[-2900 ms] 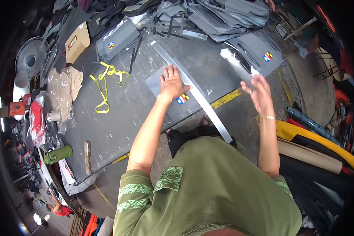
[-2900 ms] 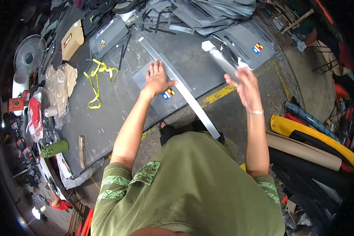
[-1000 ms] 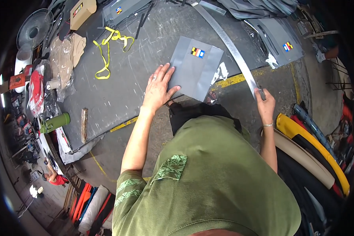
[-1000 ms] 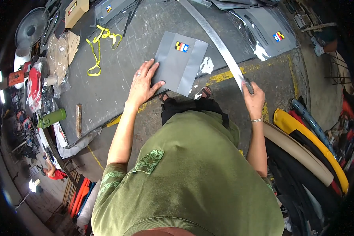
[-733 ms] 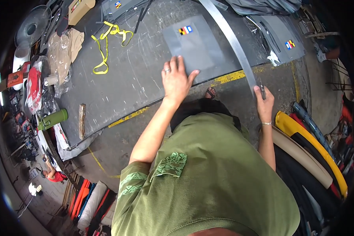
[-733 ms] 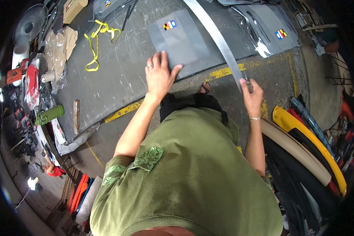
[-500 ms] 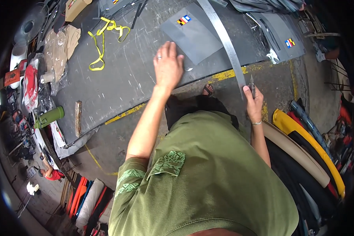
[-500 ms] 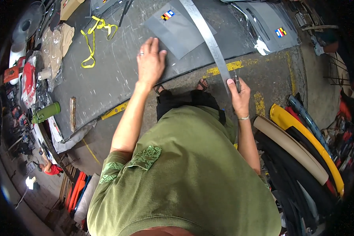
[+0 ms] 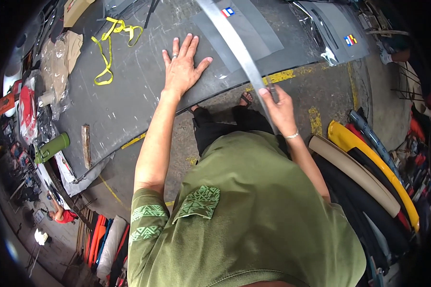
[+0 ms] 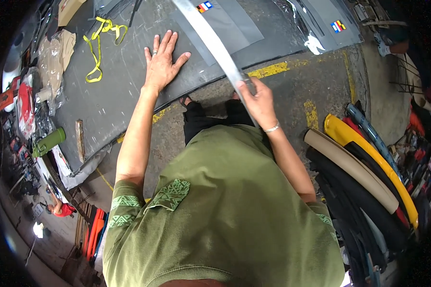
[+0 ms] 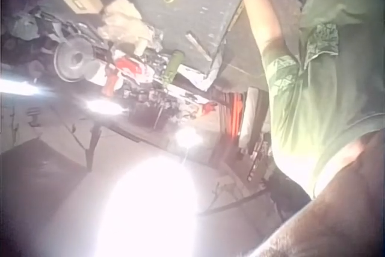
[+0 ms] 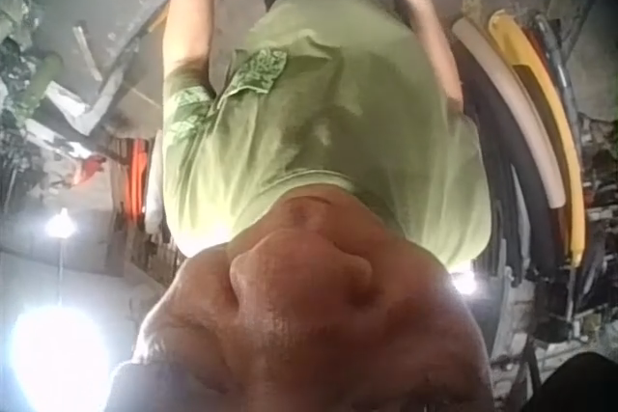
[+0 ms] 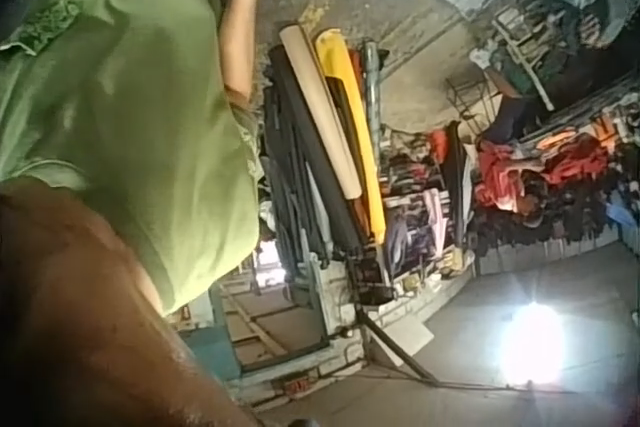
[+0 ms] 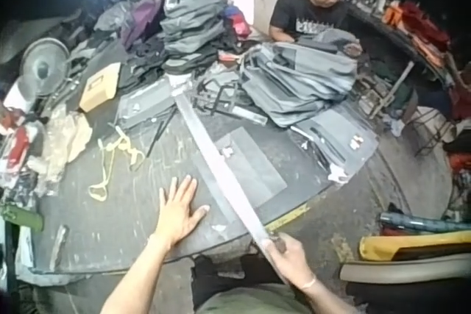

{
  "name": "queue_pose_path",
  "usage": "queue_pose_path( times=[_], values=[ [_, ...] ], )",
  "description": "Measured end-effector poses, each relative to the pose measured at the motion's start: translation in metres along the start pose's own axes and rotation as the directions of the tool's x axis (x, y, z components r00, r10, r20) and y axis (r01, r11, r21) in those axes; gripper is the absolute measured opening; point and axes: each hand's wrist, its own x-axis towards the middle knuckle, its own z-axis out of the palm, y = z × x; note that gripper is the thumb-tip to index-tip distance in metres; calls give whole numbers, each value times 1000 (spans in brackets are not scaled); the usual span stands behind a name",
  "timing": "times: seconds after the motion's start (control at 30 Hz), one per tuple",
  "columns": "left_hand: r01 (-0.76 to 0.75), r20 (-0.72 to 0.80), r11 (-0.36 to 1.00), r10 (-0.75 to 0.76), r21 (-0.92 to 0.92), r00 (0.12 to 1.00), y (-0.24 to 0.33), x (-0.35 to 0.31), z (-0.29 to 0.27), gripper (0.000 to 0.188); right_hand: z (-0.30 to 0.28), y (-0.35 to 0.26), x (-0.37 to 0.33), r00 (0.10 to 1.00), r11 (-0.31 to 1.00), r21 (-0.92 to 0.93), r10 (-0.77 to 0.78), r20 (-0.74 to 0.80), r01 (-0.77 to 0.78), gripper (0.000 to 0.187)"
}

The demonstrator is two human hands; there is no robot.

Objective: Cutting rectangular sections out of gray fabric using a metal ruler and a utility knife on a workbench.

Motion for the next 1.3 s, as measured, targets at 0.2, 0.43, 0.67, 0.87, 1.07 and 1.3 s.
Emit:
queue_pose_path(
  times=[0.2, 0.43, 0.67, 0.87, 1.07, 1.3],
  values=[
    [-4, -41, 1000, 4, -8, 999, -2, -3, 7, 85, 30, 13, 2, 1000, 947, -322, 9, 10, -5, 41],
    [-39, -109, 983, 19, -180, 994, -3, 12, 6, 80, 30, 12, 1, 995, 932, -356, 92, 45, -70, 40],
    [-82, -189, 997, 81, 5, 979, -6, 27, 23, 58, 27, 18, -7, 991, 942, -321, 123, 59, -98, 41],
    [-115, -186, 993, 112, -5, 976, -8, 28, 25, 55, 16, 12, -18, 994, 923, -380, 93, 60, -63, 45],
    [-91, -185, 996, 87, -14, 979, -5, 26, 25, 51, 21, 16, -17, 999, 958, -284, -39, -23, 31, 35],
    [-87, -158, 995, 77, -57, 984, -5, 25, 20, 54, 21, 24, -15, 1000, 964, -264, -11, 1, 10, 32]
  ],
)
